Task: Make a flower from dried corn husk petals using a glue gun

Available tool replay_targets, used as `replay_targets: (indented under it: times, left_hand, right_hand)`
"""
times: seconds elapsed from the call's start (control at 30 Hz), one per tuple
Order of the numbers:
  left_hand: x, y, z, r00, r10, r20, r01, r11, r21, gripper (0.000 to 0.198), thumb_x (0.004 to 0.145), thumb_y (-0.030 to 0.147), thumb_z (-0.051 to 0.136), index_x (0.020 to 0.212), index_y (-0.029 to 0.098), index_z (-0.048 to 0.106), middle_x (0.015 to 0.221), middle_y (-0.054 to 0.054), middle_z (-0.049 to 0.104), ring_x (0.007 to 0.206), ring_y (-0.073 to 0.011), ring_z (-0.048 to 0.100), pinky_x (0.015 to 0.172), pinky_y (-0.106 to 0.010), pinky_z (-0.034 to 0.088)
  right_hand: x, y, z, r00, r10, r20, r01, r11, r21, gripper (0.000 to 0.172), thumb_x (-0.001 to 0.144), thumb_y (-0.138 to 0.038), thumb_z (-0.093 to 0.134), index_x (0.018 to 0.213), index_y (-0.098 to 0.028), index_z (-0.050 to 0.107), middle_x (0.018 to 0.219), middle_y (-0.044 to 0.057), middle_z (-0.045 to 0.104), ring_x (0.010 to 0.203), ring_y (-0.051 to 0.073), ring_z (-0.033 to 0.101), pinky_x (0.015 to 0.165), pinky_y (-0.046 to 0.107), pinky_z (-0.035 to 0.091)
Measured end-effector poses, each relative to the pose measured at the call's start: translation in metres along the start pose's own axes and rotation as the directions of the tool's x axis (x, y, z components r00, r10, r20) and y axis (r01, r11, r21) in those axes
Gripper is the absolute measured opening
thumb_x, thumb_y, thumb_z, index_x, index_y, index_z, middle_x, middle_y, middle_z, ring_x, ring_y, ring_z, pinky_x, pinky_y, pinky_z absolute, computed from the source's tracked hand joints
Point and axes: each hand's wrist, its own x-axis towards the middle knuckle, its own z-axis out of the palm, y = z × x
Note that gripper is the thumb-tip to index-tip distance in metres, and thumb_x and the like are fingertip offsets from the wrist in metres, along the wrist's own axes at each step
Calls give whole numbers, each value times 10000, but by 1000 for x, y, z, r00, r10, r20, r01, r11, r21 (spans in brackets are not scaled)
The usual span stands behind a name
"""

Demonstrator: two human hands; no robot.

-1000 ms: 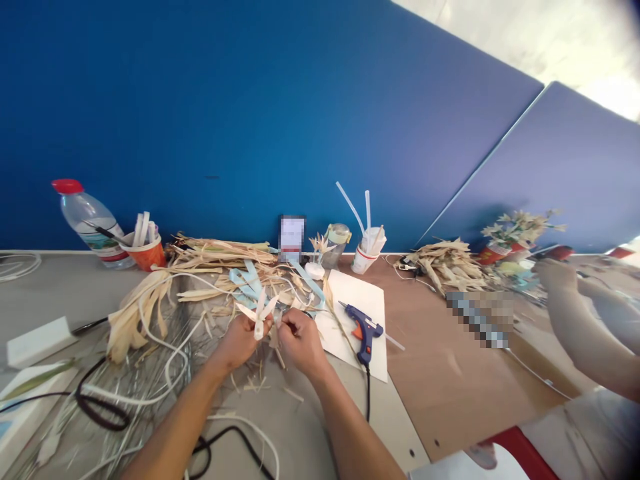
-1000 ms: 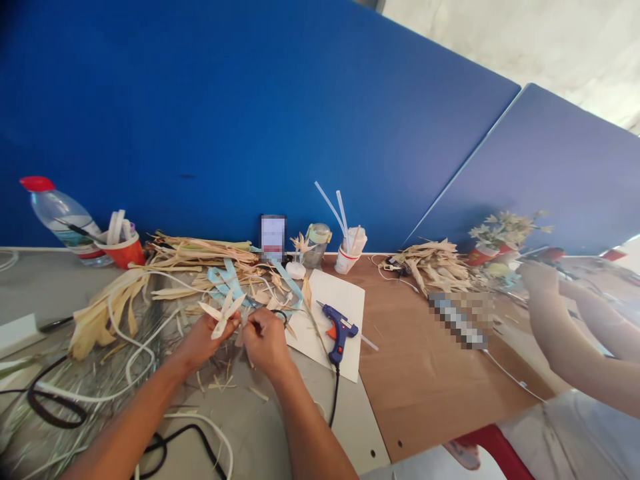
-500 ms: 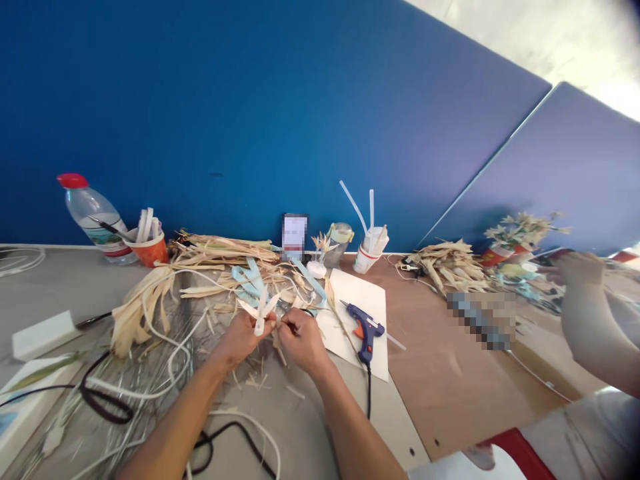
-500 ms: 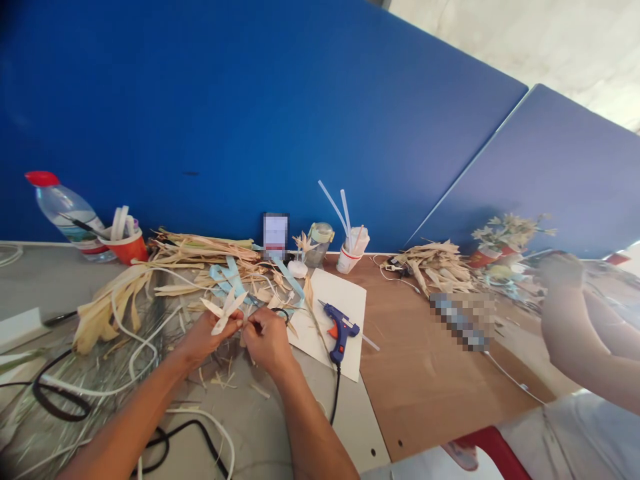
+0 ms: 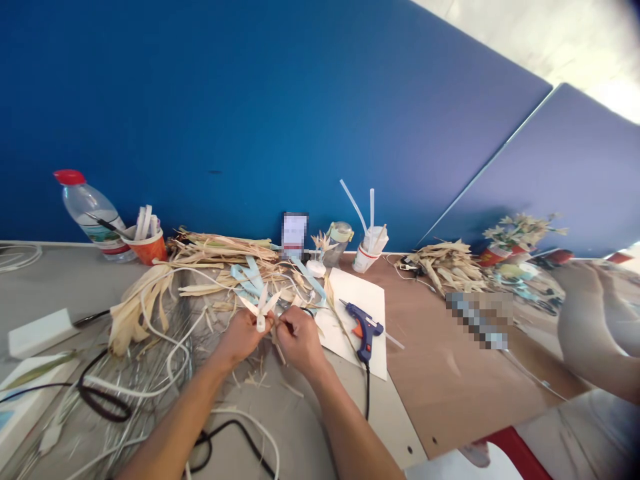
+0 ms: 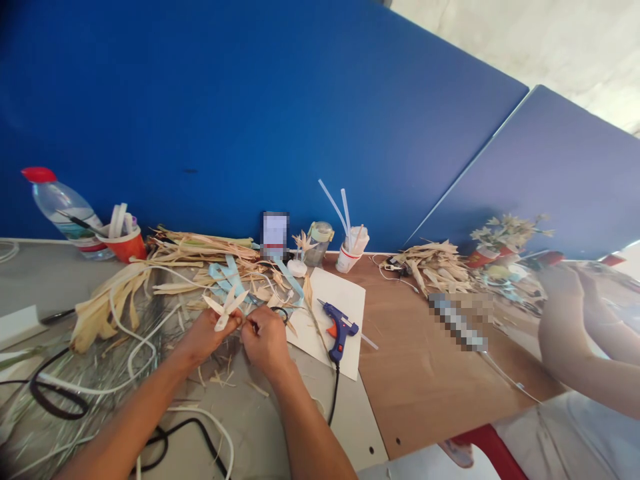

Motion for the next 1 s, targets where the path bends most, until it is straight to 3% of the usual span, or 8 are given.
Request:
replay_targets:
  times: [0.27,0.4,0.53,0.7,0.77,0.87,1.0]
  left_hand:
    - [0,-3,6,988,-99,-119,100,995,5,79,630,245,544,586,185,570,509,39,504,513,-143,463,530,-251,348]
    - [1,-8,6,982,-94,-162,103,994,43,75,633,233,532,589,185,568,531,27,526,545,-156,489,538,-252,356]
    - [2,-11,5,988,-70,-136,84,991,103,87,633,238,544,569,187,574,551,3,565,579,-175,514,564,-262,381]
    - [4,-14,2,976,-93,-196,104,994,45,89,628,250,544,566,190,565,515,18,536,539,-164,501,531,-258,367]
    - [6,-17,-3,952,-136,-274,145,989,12,108,630,277,543,576,185,561,463,41,475,482,-148,465,502,-256,340]
    - [9,-20,-9,930,-165,-328,124,982,-140,163,600,317,588,676,173,588,518,42,511,508,-144,479,516,-253,358]
    - [9,-17,-11,938,-198,-286,126,959,-253,229,568,363,654,661,170,571,530,53,493,494,-124,447,535,-257,375]
  right_hand:
    - [-1,0,5,997,-68,-41,66,997,-48,172,728,-99,468,584,-181,516,609,3,501,597,134,476,584,245,319]
    - [-3,1,7,996,-75,-51,71,995,-75,190,752,-104,469,588,-188,519,622,6,512,603,138,475,597,253,322]
    - [-3,0,9,996,-82,-42,77,990,-114,194,756,-108,480,585,-192,516,625,11,522,611,145,472,609,264,315]
    - [-3,-2,8,994,-79,-73,75,996,-55,168,731,-98,459,596,-191,497,647,16,524,637,145,476,624,262,331]
    - [-1,-1,6,991,-26,-128,30,999,25,151,715,-108,442,594,-193,473,635,6,500,627,139,463,611,254,338]
    - [2,3,2,971,138,-196,-93,970,225,129,731,-179,442,603,-198,451,587,-24,445,574,124,421,559,238,330]
    - [7,9,-4,930,359,-76,-265,800,538,194,783,-340,475,655,-195,485,498,-58,411,469,101,364,482,227,299]
